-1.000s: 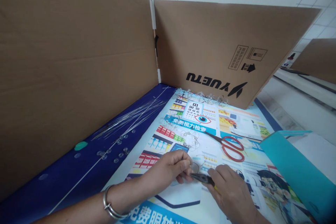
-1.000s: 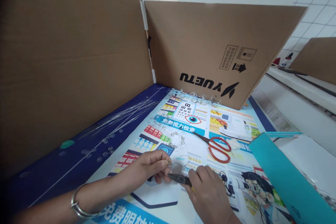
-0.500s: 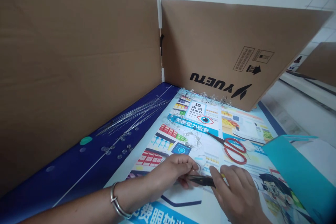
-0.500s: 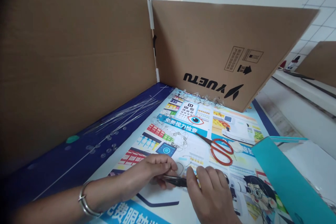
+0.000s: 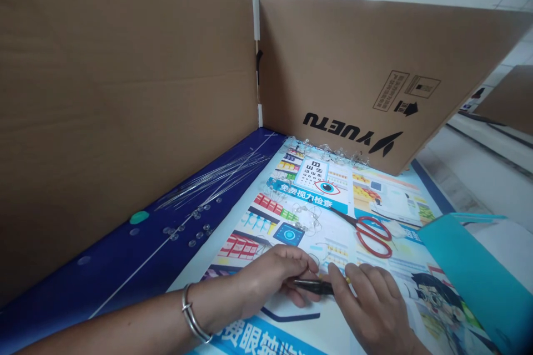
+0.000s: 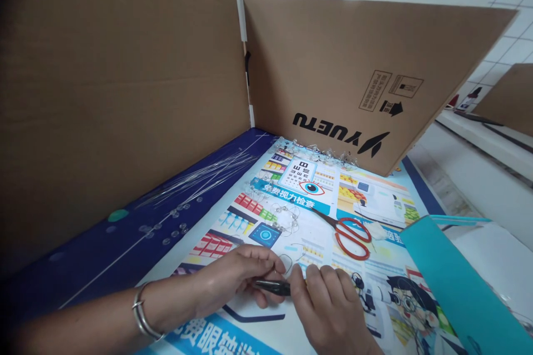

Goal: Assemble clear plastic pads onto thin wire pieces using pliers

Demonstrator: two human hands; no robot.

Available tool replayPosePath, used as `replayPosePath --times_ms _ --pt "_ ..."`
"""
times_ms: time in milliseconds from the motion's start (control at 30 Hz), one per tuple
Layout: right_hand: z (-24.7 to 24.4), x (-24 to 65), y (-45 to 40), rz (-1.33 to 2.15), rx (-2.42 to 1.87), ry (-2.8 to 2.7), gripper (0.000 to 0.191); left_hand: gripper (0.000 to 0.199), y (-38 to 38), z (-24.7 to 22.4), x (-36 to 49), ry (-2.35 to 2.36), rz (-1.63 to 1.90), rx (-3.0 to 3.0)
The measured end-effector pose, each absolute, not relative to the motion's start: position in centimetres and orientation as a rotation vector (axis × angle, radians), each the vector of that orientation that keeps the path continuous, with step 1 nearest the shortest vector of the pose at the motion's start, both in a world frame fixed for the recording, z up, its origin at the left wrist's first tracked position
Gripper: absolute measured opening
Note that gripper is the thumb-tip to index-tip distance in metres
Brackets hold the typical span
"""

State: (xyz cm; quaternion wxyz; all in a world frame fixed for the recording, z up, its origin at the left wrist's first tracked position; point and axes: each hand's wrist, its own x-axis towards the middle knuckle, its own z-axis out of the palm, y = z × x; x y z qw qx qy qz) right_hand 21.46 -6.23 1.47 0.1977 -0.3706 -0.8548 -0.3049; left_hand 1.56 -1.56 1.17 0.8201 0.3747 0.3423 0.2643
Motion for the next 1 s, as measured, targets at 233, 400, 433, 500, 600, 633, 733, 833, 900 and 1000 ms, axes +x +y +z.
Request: replayPosePath --times_ms 233,400,433,500,600,633,733,833,900,1000 --pt "1.79 21.33 -6.35 -0.855 -1.006 -2.398 0.026 0.027 -1.68 1.41 1.60 0.730 0.529 0.804" --pt "1.67 21.33 -6.29 -0.839 -1.003 -2.398 0.026 0.028 -1.68 1.35 1.54 0.717 0.512 0.797" --pt "1.65 21.33 -6.27 -0.833 -1.004 -2.402 0.026 0.028 -1.69 1.40 1.52 0.713 0.510 0.795" --pt "1.61 21.32 -6.23 -0.821 -1.005 -2.408 0.026 0.029 -1.70 1.54 1.50 0.718 0.509 0.793" --pt "1.63 21.31 -6.18 -0.807 -1.000 -2.413 0.025 0.030 -1.68 1.67 1.51 0.733 0.498 0.793" --pt "1.65 21.30 -6.17 -0.804 -1.001 -2.415 0.024 0.030 -1.65 1.65 1.51 0.735 0.493 0.796" --pt "1.71 21.25 -6.17 -0.796 -1.009 -2.424 0.023 0.030 -1.55 1.37 1.47 0.726 0.492 0.805" --pt "1.62 21.17 -6.19 -0.775 -1.009 -2.436 0.023 0.030 -1.52 1.02 1.32 0.703 0.472 0.803" --pt "1.48 21.12 -6.19 -0.754 -1.011 -2.437 0.023 0.030 -1.54 0.88 1.21 0.698 0.457 0.812" --pt "1.34 21.07 -6.18 -0.717 -1.026 -2.448 0.024 0.032 -1.53 0.85 1.15 0.712 0.444 0.848"
